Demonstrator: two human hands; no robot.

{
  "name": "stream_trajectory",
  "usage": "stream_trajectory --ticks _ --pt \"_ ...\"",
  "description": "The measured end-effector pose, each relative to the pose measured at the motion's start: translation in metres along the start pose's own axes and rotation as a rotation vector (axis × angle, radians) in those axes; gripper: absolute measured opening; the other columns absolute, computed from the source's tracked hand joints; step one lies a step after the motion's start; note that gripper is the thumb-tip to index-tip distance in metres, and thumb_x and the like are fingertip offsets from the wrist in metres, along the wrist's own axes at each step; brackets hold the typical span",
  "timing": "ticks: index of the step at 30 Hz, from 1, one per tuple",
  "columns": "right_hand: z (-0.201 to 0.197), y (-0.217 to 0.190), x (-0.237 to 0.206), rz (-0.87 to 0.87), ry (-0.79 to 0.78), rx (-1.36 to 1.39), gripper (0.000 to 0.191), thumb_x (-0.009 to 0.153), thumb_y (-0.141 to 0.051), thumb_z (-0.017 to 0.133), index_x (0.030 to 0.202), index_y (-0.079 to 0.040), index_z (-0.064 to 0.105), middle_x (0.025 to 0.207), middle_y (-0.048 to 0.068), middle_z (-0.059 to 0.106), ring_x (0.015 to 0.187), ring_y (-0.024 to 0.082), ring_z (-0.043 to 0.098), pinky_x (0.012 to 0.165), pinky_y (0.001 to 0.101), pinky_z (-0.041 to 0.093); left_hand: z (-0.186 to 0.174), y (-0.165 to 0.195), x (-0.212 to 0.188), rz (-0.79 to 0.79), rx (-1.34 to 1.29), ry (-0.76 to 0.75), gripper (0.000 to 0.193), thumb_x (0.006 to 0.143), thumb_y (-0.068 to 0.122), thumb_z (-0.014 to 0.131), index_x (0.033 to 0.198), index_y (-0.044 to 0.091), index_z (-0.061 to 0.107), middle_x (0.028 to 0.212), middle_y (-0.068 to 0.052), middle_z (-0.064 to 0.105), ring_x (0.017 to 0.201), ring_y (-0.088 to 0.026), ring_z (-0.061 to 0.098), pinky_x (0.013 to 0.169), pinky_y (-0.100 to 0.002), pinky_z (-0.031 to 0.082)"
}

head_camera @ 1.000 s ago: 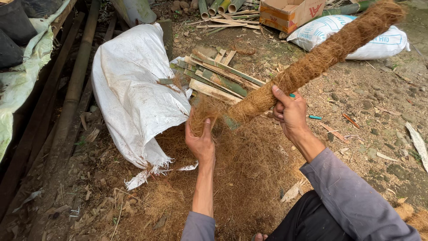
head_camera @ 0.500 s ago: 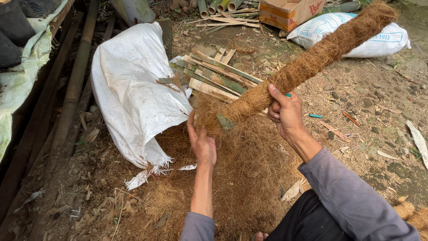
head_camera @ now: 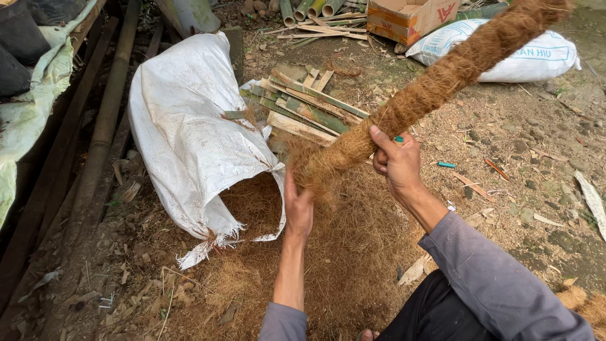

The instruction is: The person sits on the ground and wraps loose coconut coir fiber around a long wooden stick, pulling handfuls of fiber from a white sack and pressing and rotating the fiber to build up an even coir layer along the stick. They then stand up and set the finished coir roll down on the ground.

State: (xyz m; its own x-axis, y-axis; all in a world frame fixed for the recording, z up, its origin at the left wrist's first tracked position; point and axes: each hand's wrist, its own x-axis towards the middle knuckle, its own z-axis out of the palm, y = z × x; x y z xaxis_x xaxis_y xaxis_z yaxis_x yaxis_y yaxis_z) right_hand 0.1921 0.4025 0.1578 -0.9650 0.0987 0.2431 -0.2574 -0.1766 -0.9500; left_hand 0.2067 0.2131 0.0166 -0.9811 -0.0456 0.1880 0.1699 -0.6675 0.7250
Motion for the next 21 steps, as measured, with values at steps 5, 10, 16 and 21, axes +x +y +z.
stream_trajectory --ticks 5,10,16,21 --pt "-0.002 0.005 0.003 0.042 0.054 0.006 0.043 0.095 -0.022 0.077 0.091 -0.015 0.035 0.047 -0.003 0.043 0.033 0.008 0.034 0.031 0.0224 0.026 0.002 0.007 -0.004 0.379 0.665 -0.069 0.086 0.094 0.000 0.069 0.165 0.012 0.022 0.170 -0.019 0.025 0.156 -0.037 0.028 0.122 -0.062 0.025" --pt "-0.003 0.005 0.003 0.086 0.067 0.058 0.041 0.095 -0.023 0.077 0.091 -0.014 0.037 0.047 -0.005 0.041 0.033 0.007 0.033 0.030 0.0225 0.025 0.009 -0.001 0.002 0.638 0.771 -0.074 0.060 0.100 0.001 0.057 0.156 0.016 0.043 0.159 -0.013 0.046 0.151 -0.033 0.045 0.129 -0.057 0.039" --pt "0.000 0.000 0.001 0.132 0.054 0.083 0.040 0.097 -0.022 0.074 0.084 -0.014 0.038 0.046 -0.005 0.039 0.032 0.007 0.032 0.030 0.0229 0.023 0.023 -0.005 0.002 0.702 0.798 0.125 0.050 0.088 -0.007 0.054 0.131 0.018 0.061 0.145 -0.011 0.053 0.143 -0.029 0.049 0.126 -0.055 0.040" --pt "0.000 -0.001 0.001 0.158 0.047 0.130 0.039 0.098 -0.021 0.074 0.083 -0.015 0.039 0.047 -0.007 0.037 0.033 0.005 0.031 0.031 0.0220 0.022 0.032 0.004 -0.003 0.673 0.667 0.108 0.046 0.090 -0.012 0.048 0.120 0.015 0.069 0.150 -0.013 0.052 0.147 -0.031 0.046 0.127 -0.055 0.038"
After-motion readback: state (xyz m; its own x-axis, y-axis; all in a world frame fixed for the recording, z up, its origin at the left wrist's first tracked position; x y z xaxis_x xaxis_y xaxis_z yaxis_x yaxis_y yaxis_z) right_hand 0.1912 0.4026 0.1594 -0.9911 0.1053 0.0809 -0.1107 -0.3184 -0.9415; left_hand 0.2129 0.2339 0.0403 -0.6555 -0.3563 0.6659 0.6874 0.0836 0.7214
